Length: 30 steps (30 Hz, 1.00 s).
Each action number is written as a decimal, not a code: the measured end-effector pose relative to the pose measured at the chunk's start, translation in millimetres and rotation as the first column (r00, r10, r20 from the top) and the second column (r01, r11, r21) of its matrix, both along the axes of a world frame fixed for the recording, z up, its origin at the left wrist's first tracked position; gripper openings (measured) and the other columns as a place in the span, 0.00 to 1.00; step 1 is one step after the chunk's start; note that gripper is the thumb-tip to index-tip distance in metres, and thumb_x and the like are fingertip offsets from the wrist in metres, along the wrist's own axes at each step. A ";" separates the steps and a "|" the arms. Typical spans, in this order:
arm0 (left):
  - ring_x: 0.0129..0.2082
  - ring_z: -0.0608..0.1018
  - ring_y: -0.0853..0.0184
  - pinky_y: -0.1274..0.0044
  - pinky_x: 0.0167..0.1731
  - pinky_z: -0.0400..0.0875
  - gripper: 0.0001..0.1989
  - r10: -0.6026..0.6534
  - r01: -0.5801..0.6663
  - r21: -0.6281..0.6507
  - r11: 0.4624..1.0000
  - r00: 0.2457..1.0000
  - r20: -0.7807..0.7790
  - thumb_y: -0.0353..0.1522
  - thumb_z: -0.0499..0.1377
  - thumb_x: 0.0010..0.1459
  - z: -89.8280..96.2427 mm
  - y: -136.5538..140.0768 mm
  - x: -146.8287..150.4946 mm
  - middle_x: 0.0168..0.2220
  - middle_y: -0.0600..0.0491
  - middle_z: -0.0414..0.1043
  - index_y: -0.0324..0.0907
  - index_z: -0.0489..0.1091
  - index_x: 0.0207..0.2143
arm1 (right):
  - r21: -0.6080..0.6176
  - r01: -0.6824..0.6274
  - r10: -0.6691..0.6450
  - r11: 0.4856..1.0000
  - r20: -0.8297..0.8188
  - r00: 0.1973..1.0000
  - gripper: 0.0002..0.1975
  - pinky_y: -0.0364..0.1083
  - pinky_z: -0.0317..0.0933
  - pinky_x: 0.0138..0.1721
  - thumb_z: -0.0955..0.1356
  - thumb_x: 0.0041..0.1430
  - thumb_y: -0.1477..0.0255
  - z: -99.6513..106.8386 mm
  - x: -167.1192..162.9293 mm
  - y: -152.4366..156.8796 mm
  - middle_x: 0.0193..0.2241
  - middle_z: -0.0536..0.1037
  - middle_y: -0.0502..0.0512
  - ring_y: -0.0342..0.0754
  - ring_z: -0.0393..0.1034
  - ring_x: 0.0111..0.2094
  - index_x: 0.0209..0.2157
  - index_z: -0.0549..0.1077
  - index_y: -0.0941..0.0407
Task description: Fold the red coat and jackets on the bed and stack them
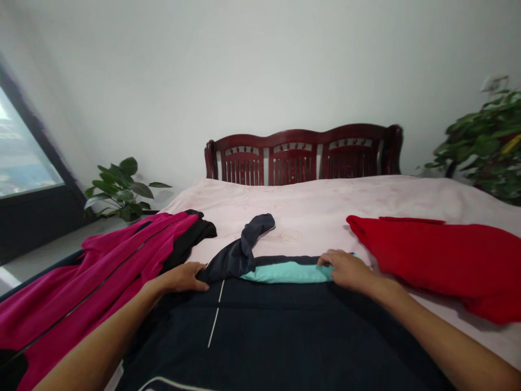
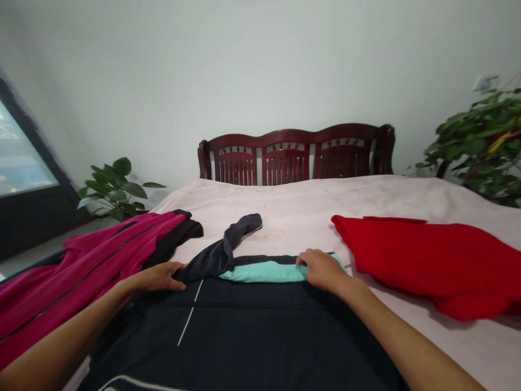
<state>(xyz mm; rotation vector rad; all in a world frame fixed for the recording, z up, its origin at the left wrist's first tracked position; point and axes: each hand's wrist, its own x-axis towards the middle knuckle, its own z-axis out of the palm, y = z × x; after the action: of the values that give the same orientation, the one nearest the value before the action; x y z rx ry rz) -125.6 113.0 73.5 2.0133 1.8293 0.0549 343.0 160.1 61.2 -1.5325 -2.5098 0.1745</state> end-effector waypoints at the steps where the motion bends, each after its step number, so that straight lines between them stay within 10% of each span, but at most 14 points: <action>1: 0.41 0.79 0.58 0.76 0.39 0.70 0.19 0.012 -0.013 -0.046 0.999 1.000 -0.012 0.46 0.62 0.48 5.2 4.4 2.9 0.39 0.54 0.80 0.44 0.75 0.38 | 0.025 -0.010 0.012 1.000 -0.046 0.999 0.21 0.48 0.62 0.45 0.62 0.47 0.84 6.9 -11.8 -0.9 0.40 0.79 0.59 0.52 0.71 0.43 0.39 0.78 0.56; 5: 0.43 0.79 0.53 0.70 0.41 0.70 0.23 0.154 -0.147 0.054 0.988 0.972 -0.175 0.50 0.57 0.56 16.2 19.9 24.9 0.43 0.43 0.79 0.39 0.75 0.39 | 0.109 -0.140 0.153 0.984 -0.121 0.981 0.23 0.51 0.54 0.61 0.61 0.62 0.73 12.6 -71.4 -23.7 0.57 0.73 0.61 0.53 0.64 0.58 0.58 0.70 0.57; 11: 0.55 0.73 0.50 0.66 0.51 0.65 0.28 0.207 -0.165 0.370 0.914 0.976 -0.075 0.50 0.49 0.64 12.6 20.2 94.1 0.54 0.37 0.72 0.40 0.71 0.52 | -0.150 -0.346 0.343 0.926 -0.045 0.938 0.31 0.67 0.40 0.66 0.61 0.66 0.57 -24.0 -117.1 -70.3 0.69 0.56 0.60 0.63 0.46 0.69 0.67 0.59 0.51; 19: 0.50 0.78 0.50 0.67 0.46 0.70 0.23 0.153 -0.146 0.310 0.939 0.988 0.001 0.35 0.56 0.58 -8.9 33.5 158.3 0.50 0.35 0.75 0.35 0.70 0.54 | -0.190 -0.316 0.302 0.930 -0.099 0.948 0.32 0.66 0.34 0.68 0.63 0.64 0.58 -26.0 -111.4 -71.6 0.70 0.54 0.59 0.60 0.43 0.70 0.67 0.60 0.51; 22: 0.54 0.75 0.58 0.72 0.53 0.67 0.25 0.016 -0.020 0.355 0.935 1.000 0.014 0.29 0.53 0.59 -11.8 14.5 156.8 0.55 0.43 0.72 0.41 0.67 0.59 | -0.250 -0.205 0.101 0.946 -0.374 0.922 0.28 0.60 0.42 0.68 0.64 0.62 0.60 -28.0 -112.6 -60.1 0.65 0.65 0.60 0.57 0.54 0.67 0.61 0.68 0.54; 25: 0.49 0.75 0.60 0.72 0.51 0.67 0.24 -0.244 0.256 0.398 0.881 0.966 -0.082 0.28 0.54 0.58 -13.1 -15.8 149.6 0.49 0.48 0.73 0.46 0.68 0.57 | -0.350 0.039 -0.264 0.936 -0.625 0.735 0.27 0.52 0.61 0.59 0.58 0.65 0.59 -28.2 -117.7 -40.4 0.59 0.72 0.62 0.53 0.67 0.59 0.60 0.68 0.56; 30: 0.42 0.75 0.59 0.69 0.45 0.69 0.25 -0.469 0.543 0.354 0.762 0.839 -0.277 0.28 0.54 0.57 -14.6 -45.4 141.3 0.42 0.48 0.72 0.47 0.67 0.57 | -0.398 0.222 -0.436 0.890 -0.606 0.665 0.33 0.54 0.68 0.47 0.57 0.65 0.53 -16.3 -131.5 -11.0 0.56 0.71 0.70 0.57 0.71 0.54 0.63 0.60 0.59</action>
<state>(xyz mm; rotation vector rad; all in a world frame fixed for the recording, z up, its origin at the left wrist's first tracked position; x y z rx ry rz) 15.7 67.6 58.8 2.8503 1.3688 0.1286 211.5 149.1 44.9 -1.6033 -1.6309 0.9111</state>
